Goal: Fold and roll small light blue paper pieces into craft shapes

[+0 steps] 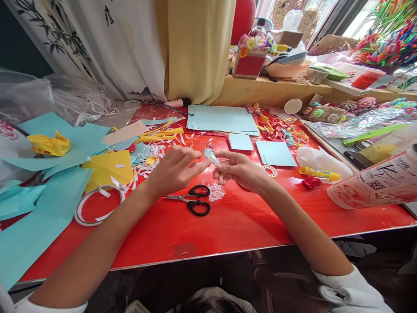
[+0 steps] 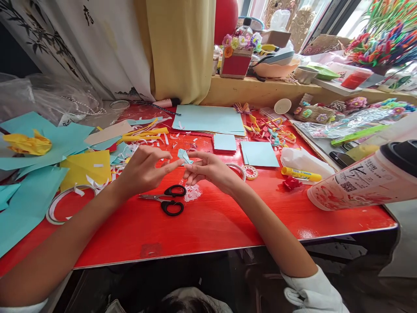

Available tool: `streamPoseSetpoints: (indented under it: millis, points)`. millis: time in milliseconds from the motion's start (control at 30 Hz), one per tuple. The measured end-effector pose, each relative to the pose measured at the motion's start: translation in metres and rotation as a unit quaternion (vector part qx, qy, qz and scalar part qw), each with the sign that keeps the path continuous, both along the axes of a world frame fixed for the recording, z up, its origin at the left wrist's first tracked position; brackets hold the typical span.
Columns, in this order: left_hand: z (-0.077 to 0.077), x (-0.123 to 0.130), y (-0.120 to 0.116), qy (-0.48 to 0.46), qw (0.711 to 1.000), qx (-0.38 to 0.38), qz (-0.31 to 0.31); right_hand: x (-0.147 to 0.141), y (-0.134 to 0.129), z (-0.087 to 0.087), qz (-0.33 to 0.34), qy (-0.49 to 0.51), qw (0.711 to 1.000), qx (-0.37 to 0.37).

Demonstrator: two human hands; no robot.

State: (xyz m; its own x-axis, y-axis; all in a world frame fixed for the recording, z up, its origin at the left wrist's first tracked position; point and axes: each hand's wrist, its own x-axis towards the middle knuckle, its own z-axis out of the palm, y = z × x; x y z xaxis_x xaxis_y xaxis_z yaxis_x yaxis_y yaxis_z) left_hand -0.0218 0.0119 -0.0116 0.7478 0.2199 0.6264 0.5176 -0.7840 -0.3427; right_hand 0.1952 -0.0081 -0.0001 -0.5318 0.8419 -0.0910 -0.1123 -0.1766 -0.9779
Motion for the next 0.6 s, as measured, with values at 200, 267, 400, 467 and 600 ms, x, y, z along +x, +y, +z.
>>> streamPoseSetpoints:
  millis: [200, 267, 400, 467, 600]
  points:
    - [-0.002, -0.0035, -0.0026, -0.015, 0.996, 0.083, -0.031, 0.005, 0.0034, -0.0013, 0.01, 0.064, 0.995, -0.075]
    - [-0.0028, -0.0016, -0.0036, -0.031, 0.996, 0.083, -0.011, 0.0063, 0.0039, -0.0015, 0.016, 0.083, 0.993, -0.08]
    - [-0.0056, 0.0013, -0.0039, -0.004, 0.998, 0.064, 0.018, 0.0068, 0.0028, 0.0007, 0.028, 0.088, 0.991, -0.093]
    - [-0.007, 0.001, -0.0038, -0.019, 0.999, 0.037, 0.019, 0.0065, 0.002, 0.002, 0.031, 0.08, 0.991, -0.101]
    - [-0.0083, -0.0003, -0.0043, -0.045, 0.999, 0.014, 0.026, 0.0066, 0.0014, 0.0035, 0.026, 0.071, 0.992, -0.103]
